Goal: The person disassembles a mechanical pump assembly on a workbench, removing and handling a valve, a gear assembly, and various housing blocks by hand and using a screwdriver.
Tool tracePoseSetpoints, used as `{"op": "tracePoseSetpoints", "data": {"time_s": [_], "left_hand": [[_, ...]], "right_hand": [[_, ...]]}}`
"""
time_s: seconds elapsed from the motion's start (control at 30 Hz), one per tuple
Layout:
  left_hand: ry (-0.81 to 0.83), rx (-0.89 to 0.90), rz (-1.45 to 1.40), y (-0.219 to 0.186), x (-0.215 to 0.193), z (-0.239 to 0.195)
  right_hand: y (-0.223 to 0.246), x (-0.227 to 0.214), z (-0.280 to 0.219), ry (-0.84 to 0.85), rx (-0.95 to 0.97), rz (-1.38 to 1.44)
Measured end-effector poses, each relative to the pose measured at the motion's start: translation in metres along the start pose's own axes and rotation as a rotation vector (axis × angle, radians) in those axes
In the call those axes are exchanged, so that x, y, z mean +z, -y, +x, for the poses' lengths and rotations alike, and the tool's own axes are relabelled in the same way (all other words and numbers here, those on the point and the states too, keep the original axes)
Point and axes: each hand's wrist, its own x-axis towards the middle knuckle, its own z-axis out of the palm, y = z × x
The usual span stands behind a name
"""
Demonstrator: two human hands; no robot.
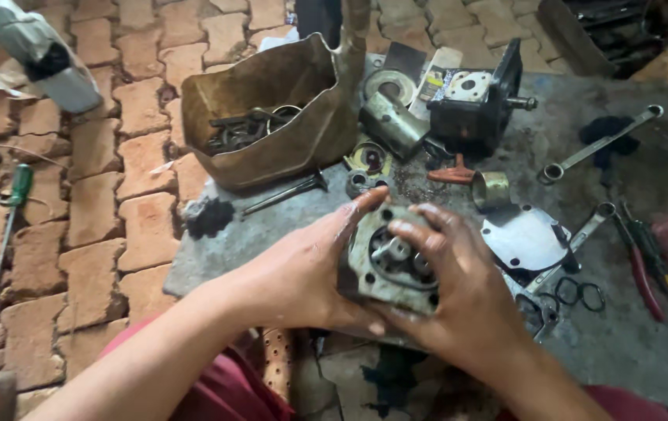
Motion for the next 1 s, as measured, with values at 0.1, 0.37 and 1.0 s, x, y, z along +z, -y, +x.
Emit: {"op": "tracePoseSetpoints", "data": {"time_s": [0.1, 0.37, 1.0], "left_hand": [[-0.010, -0.008, -0.071, 0.004, 0.005, 0.008], [-0.041, 0.042, 0.014, 0.019, 0.016, 0.005], [-0.057, 0.100, 0.051, 0.017, 0.023, 0.009]], "right_hand": [[-0.006, 0.007, -0.005, 0.066, -0.034, 0.001], [-0.010, 0.009, -0.010, 0.190, 0.014, -0.002], [-0.002, 0.005, -0.014, -0.018, 0.059, -0.024]]}}
